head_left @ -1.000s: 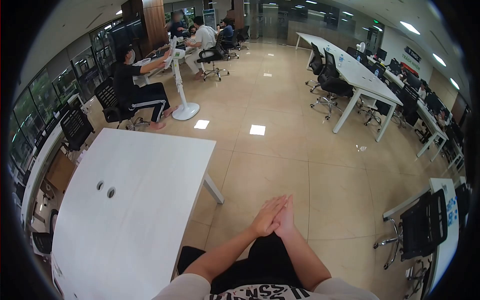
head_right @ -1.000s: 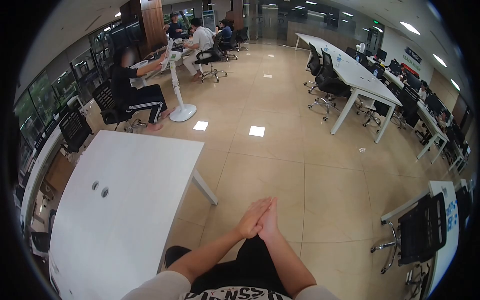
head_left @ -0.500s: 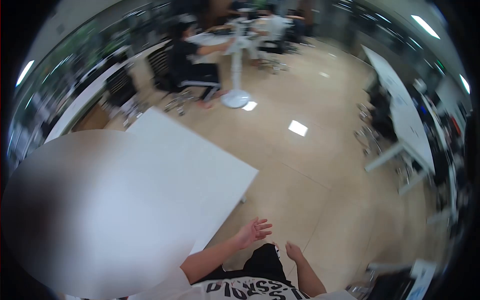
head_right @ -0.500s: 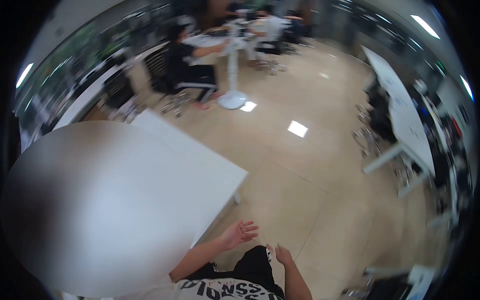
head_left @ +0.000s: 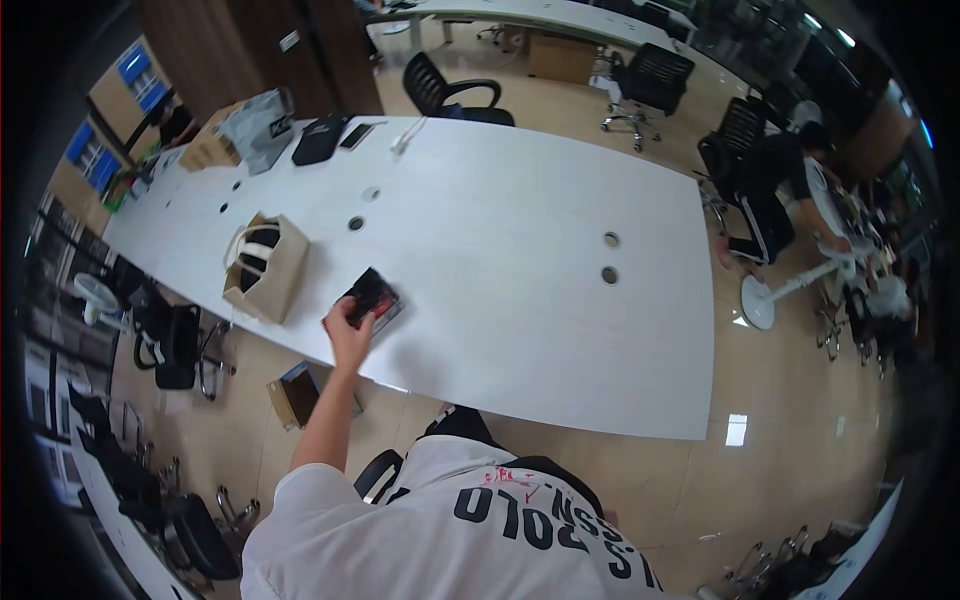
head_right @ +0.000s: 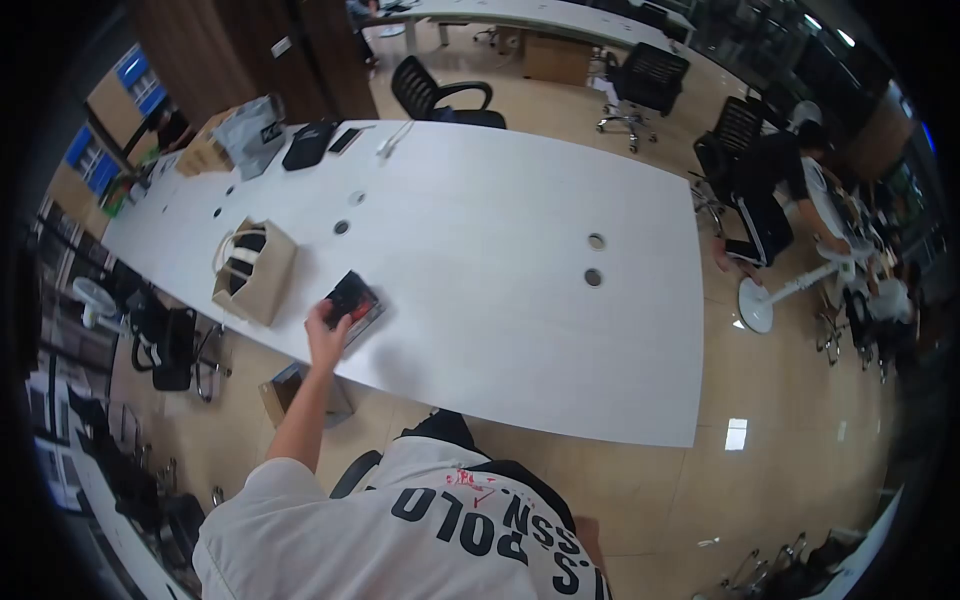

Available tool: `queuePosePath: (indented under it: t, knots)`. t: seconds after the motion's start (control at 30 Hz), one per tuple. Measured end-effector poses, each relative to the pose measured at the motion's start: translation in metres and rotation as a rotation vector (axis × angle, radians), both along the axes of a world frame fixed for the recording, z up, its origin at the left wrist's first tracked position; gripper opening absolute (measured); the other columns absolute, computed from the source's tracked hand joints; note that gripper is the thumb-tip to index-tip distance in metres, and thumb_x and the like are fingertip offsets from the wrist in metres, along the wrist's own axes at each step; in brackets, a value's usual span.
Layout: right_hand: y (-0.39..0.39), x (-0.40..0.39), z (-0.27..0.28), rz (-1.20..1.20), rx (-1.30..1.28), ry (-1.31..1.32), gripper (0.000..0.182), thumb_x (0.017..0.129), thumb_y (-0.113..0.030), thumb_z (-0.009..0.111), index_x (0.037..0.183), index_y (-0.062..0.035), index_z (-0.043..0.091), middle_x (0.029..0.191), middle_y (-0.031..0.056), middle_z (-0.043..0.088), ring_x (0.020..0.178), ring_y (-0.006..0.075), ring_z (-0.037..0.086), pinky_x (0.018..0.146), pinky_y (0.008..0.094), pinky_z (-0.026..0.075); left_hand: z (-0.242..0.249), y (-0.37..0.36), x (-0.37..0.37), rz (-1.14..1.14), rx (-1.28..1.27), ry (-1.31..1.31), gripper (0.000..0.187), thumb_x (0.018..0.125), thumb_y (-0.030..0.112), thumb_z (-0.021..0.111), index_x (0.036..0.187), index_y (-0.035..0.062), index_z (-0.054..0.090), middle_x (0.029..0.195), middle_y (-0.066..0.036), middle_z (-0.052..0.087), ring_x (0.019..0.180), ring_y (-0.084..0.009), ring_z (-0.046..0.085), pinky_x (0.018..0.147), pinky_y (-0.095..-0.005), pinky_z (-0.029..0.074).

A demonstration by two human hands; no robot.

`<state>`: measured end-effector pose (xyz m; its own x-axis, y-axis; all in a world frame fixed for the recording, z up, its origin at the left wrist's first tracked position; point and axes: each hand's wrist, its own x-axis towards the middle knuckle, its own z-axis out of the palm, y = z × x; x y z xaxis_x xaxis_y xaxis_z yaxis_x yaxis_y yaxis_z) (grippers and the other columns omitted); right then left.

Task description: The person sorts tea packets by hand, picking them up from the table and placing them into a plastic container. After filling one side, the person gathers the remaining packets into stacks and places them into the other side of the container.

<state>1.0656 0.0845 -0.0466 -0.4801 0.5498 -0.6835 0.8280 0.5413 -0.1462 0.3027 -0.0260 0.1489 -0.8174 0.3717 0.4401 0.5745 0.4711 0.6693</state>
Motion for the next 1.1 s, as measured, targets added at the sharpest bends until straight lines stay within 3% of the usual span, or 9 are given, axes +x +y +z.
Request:
queuePosePath:
  t: [0.03, 0.1, 0.17, 0.23, 0.4, 0.5, 0.83, 0.93, 1.1]
  knots:
    - [0.022, -0.018, 0.004, 0.037, 0.034, -0.001, 0.041, 0.096, -0.038, 0.059, 0.108, -0.0054, 0.079, 0.102, 0.0177, 0.079, 0.084, 0.0288, 0.077, 0.075, 0.0417, 0.059, 0.000, -0.030, -0.025, 0.049, -0.095, 0.053, 0.066, 0.079, 0.024, 0.087, 0.131, -0.0043, 0.057, 0.122, -0.022, 0.063, 0.117, -0.0384, 0.060, 0.104, -0.0474, 0.047]
    - [0.059, -0.067, 0.017, -0.448, -0.103, 0.328, 0.043, 0.099, -0.037, 0.058, 0.106, -0.0013, 0.080, 0.093, 0.0169, 0.080, 0.072, 0.0267, 0.077, 0.066, 0.0419, 0.057, 0.016, -0.062, -0.046, 0.118, -0.329, 0.011, 0.092, 0.071, 0.038, 0.092, 0.142, -0.0029, 0.050, 0.135, -0.024, 0.058, 0.126, -0.0424, 0.055, 0.110, -0.0514, 0.043]
    - [0.083, -0.117, 0.017, -1.023, -0.367, 0.491, 0.043, 0.101, -0.035, 0.059, 0.106, 0.0029, 0.078, 0.091, 0.0152, 0.079, 0.077, 0.0238, 0.077, 0.063, 0.0389, 0.055, 0.030, -0.065, -0.056, 0.064, -0.485, -0.029, 0.111, 0.063, 0.044, 0.096, 0.149, -0.0025, 0.043, 0.141, -0.025, 0.055, 0.131, -0.0425, 0.053, 0.113, -0.0514, 0.042]
    - [0.103, -0.168, 0.041, -0.882, -0.423, 0.431, 0.043, 0.103, -0.034, 0.060, 0.117, 0.0044, 0.074, 0.109, 0.0153, 0.078, 0.086, 0.0266, 0.077, 0.075, 0.0365, 0.058, 0.032, -0.054, -0.067, -0.016, -0.599, -0.033, 0.128, 0.056, 0.050, 0.098, 0.155, -0.0010, 0.035, 0.145, -0.027, 0.053, 0.135, -0.0426, 0.051, 0.115, -0.0519, 0.040]
    - [0.127, -0.246, 0.058, -0.512, -0.403, 0.394, 0.041, 0.102, -0.033, 0.063, 0.116, 0.0038, 0.074, 0.108, 0.0146, 0.078, 0.086, 0.0235, 0.077, 0.080, 0.0346, 0.058, 0.009, 0.000, -0.085, -0.165, -0.840, 0.009, 0.152, 0.048, 0.054, 0.100, 0.166, 0.0076, 0.017, 0.143, -0.029, 0.054, 0.135, -0.0433, 0.053, 0.114, -0.0555, 0.041]
    - [0.129, -0.259, 0.069, -0.404, -0.396, 0.405, 0.040, 0.103, -0.033, 0.062, 0.115, 0.0032, 0.074, 0.104, 0.0123, 0.078, 0.086, 0.0217, 0.076, 0.079, 0.0340, 0.058, 0.014, 0.017, -0.091, -0.178, -1.042, -0.202, 0.158, 0.048, 0.053, 0.101, 0.169, 0.0128, 0.008, 0.139, -0.027, 0.057, 0.127, -0.0436, 0.059, 0.108, -0.0573, 0.047]
    - [0.096, -0.117, 0.081, -0.664, -0.258, 0.384, 0.033, 0.096, -0.027, 0.071, 0.102, 0.0053, 0.078, 0.092, 0.0136, 0.079, 0.081, 0.0207, 0.073, 0.074, 0.0357, 0.058, 0.001, 0.023, -0.092, -0.182, -0.991, -0.100, 0.155, 0.048, 0.045, 0.102, 0.169, 0.0146, 0.009, 0.130, -0.020, 0.062, 0.115, -0.0402, 0.065, 0.098, -0.0542, 0.054]
    - [0.091, -0.084, 0.068, -0.687, -0.254, 0.285, 0.033, 0.097, -0.027, 0.072, 0.108, 0.0038, 0.077, 0.097, 0.0127, 0.079, 0.081, 0.0193, 0.073, 0.073, 0.0362, 0.058, 0.001, 0.024, -0.091, -0.209, -0.969, -0.098, 0.148, 0.052, 0.045, 0.099, 0.167, 0.0099, 0.013, 0.131, -0.019, 0.061, 0.115, -0.0399, 0.064, 0.098, -0.0539, 0.055]
    - [0.090, -0.125, 0.107, -0.895, -0.463, 0.355, 0.038, 0.101, -0.032, 0.069, 0.122, -0.0010, 0.072, 0.111, 0.0112, 0.077, 0.088, 0.0192, 0.075, 0.074, 0.0337, 0.058, 0.012, 0.043, -0.066, -0.293, -0.938, -0.069, 0.141, 0.054, 0.046, 0.097, 0.164, 0.0039, 0.019, 0.131, -0.019, 0.060, 0.114, -0.0393, 0.064, 0.096, -0.0527, 0.055]
